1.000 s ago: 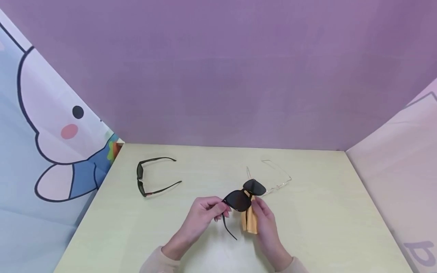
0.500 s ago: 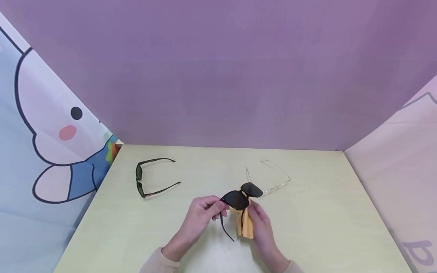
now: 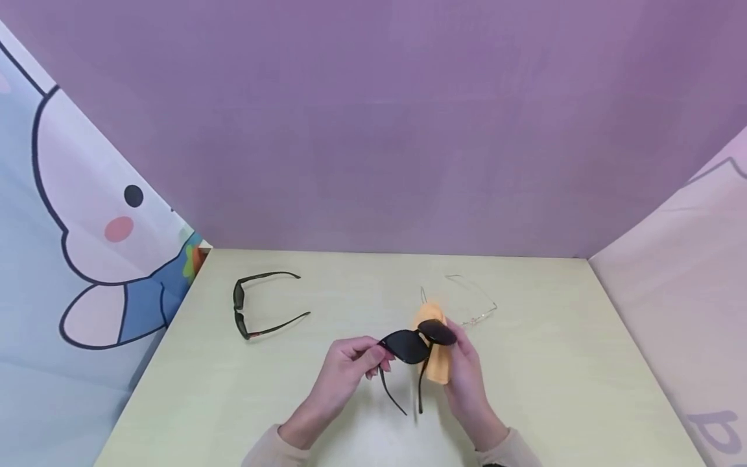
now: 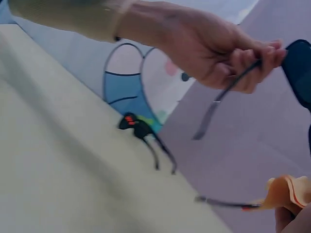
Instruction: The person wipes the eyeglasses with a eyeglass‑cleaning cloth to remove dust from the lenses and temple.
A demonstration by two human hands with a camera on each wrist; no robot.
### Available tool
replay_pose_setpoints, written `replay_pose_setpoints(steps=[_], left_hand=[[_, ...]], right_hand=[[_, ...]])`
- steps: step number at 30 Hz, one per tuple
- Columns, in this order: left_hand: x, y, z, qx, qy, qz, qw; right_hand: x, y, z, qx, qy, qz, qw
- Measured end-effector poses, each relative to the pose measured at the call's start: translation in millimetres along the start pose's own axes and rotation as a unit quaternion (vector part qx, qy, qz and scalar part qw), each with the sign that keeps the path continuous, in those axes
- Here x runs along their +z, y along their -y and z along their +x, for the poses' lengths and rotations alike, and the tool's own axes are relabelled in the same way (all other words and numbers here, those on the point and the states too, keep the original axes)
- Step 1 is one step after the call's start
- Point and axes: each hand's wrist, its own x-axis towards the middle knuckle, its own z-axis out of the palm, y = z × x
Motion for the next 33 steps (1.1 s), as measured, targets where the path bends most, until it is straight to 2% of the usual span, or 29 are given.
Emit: replay_pose_setpoints(steps=[4,6,8,13,15,17,24,28,33], left_hand=[[-0.1,0.3,2.0,0.003,-0.002,0.003,1.0000],[-0.3,0.9,2.2,0.004,-0.001,0.003,1.0000],[-0.6,1.4,1.6,0.001,0.002,0.000,1.0000],[-0.6,5.4,-1.3,-0.011,0.010,-0.001,0.9999],[-0.4,6.5,-2.4,-0.014,0.008,0.000,0.9999],[-0.1,6.5,-3.0,-0.016,0.003,0.000,0.9999],[-1.9,3.1,1.4,-0.023,-0.047,0.007,0.9986],[-7.6,2.4,4.8,-0.021,-0.069,0.016,0.9973],[-18.0,4.0,9.3,0.007,-0.065,0.039,0.9971]], right_hand=[[0.3,-17.6,-8.6,0.050,0.025,-0.009,0.9984],[0.0,-19.6,-9.7,0.061,0.035,-0.008,0.9975],[-1.0,-15.3,-7.7,0.047,0.029,-0.005,0.9985],[-4.8,5.1,2.6,-0.021,-0.002,0.015,0.9997],[-5.1,6.5,3.4,-0.024,-0.002,0.015,0.9996],[-4.6,1.2,1.1,-0.009,0.003,0.010,0.9999],[-5.8,-32.6,-15.4,0.061,0.037,-0.062,0.9955],[-10.6,-40.3,-19.0,0.072,0.039,-0.084,0.9931],[-20.2,-38.8,-17.7,0.066,0.014,-0.130,0.9893]])
